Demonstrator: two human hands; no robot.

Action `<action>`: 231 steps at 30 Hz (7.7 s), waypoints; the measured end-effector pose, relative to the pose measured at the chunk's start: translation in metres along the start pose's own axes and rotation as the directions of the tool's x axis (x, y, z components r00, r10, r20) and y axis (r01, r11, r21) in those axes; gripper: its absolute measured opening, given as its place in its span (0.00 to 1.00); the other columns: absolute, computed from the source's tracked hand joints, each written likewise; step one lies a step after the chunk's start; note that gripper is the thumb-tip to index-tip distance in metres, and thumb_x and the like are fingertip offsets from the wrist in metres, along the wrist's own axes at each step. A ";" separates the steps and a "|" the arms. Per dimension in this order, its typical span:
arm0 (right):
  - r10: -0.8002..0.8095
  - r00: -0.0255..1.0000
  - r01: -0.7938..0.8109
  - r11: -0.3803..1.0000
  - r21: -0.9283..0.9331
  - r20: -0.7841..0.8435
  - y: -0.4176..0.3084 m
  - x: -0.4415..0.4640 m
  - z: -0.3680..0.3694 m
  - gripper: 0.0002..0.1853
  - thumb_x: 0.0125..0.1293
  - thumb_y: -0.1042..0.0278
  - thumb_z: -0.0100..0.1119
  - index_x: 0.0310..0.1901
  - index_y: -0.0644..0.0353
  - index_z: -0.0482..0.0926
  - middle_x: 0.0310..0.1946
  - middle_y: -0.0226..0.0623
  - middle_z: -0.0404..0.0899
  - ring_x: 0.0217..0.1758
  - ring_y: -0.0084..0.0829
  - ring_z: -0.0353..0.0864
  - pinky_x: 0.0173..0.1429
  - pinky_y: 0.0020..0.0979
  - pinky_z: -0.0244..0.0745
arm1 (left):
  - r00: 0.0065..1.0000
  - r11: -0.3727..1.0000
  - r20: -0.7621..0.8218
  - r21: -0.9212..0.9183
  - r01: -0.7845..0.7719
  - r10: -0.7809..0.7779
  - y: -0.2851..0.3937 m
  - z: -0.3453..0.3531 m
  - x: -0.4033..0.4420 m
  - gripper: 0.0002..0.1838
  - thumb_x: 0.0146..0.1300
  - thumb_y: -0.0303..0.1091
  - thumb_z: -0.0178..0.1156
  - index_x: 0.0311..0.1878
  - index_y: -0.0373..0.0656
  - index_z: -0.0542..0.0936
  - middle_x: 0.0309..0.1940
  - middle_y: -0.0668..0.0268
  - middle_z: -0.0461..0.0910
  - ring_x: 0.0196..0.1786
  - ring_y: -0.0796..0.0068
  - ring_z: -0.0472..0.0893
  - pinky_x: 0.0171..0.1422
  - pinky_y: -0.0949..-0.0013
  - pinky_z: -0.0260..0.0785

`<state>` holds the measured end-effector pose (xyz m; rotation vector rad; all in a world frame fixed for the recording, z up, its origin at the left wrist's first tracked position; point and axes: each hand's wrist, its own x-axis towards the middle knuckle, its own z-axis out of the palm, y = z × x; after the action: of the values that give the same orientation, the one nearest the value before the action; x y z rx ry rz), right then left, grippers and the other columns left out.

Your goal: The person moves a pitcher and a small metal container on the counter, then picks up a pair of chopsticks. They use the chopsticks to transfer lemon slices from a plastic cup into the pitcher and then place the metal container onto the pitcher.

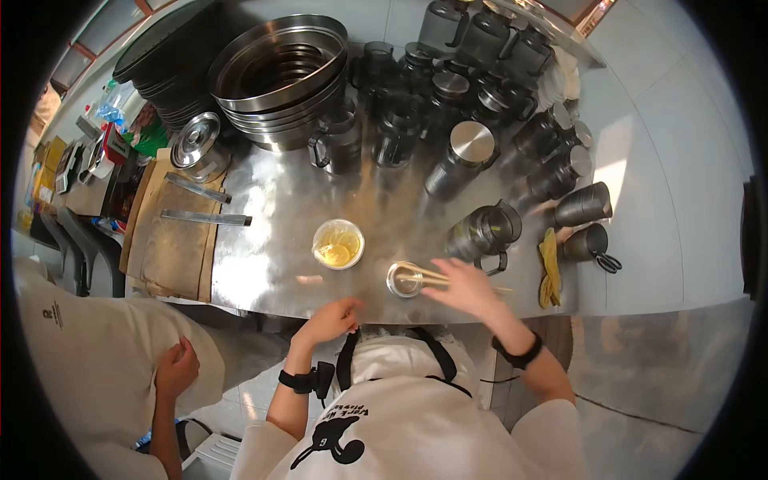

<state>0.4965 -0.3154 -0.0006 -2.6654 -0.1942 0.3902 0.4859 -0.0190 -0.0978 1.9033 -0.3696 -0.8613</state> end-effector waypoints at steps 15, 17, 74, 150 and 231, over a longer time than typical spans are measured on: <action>-0.040 0.997 0.064 0.925 -0.374 0.070 0.010 0.048 0.111 0.47 0.40 0.46 0.67 0.58 0.69 0.58 0.45 0.52 0.71 0.32 0.40 0.80 0.32 0.33 0.77 | 0.903 0.869 -0.428 0.427 0.251 -0.051 0.028 -0.002 -0.030 0.25 0.52 0.43 0.58 0.51 0.38 0.71 0.46 0.49 0.73 0.42 0.55 0.77 0.43 0.58 0.70; -0.020 0.995 0.047 0.952 -0.301 0.094 0.008 0.048 0.102 0.47 0.41 0.47 0.66 0.58 0.68 0.58 0.45 0.52 0.71 0.34 0.42 0.80 0.34 0.34 0.76 | 0.942 0.980 -0.313 0.115 0.164 -0.121 0.015 0.007 -0.017 0.30 0.54 0.46 0.58 0.56 0.40 0.68 0.49 0.49 0.72 0.46 0.59 0.77 0.45 0.62 0.70; 0.186 0.932 -0.026 0.890 0.455 -0.310 0.169 0.003 -0.080 0.13 0.63 0.63 0.49 0.31 0.68 0.73 0.19 0.33 0.68 0.25 0.23 0.64 0.31 0.28 0.63 | 0.705 0.503 -0.610 -0.765 -0.402 -0.363 0.082 0.077 -0.059 0.41 0.56 0.70 0.37 0.63 0.47 0.59 0.55 0.65 0.69 0.54 0.68 0.73 0.41 0.63 0.73; -0.150 0.934 0.287 0.856 0.429 -0.325 0.173 -0.022 -0.061 0.18 0.48 0.50 0.64 0.32 0.58 0.78 0.21 0.40 0.78 0.27 0.39 0.79 0.34 0.35 0.72 | 0.872 0.411 -0.305 0.902 0.135 0.383 0.272 0.121 0.204 0.47 0.36 0.62 0.64 0.55 0.37 0.65 0.43 0.56 0.69 0.26 0.58 0.79 0.28 0.65 0.72; 0.414 0.906 0.148 -0.124 0.981 -0.084 0.311 0.098 -0.106 0.07 0.63 0.61 0.52 0.33 0.52 0.68 0.23 0.27 0.67 0.12 0.14 0.52 0.18 0.16 0.49 | 0.841 0.971 -0.514 -0.234 0.054 -0.170 0.115 0.123 0.041 0.04 0.56 0.27 0.57 0.30 0.36 0.76 0.20 0.68 0.76 0.23 0.84 0.73 0.28 0.79 0.64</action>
<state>0.6444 -0.6163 -0.0698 -1.0154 0.4266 -0.0373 0.4407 -0.1790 -0.0475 1.8823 0.1717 -0.3907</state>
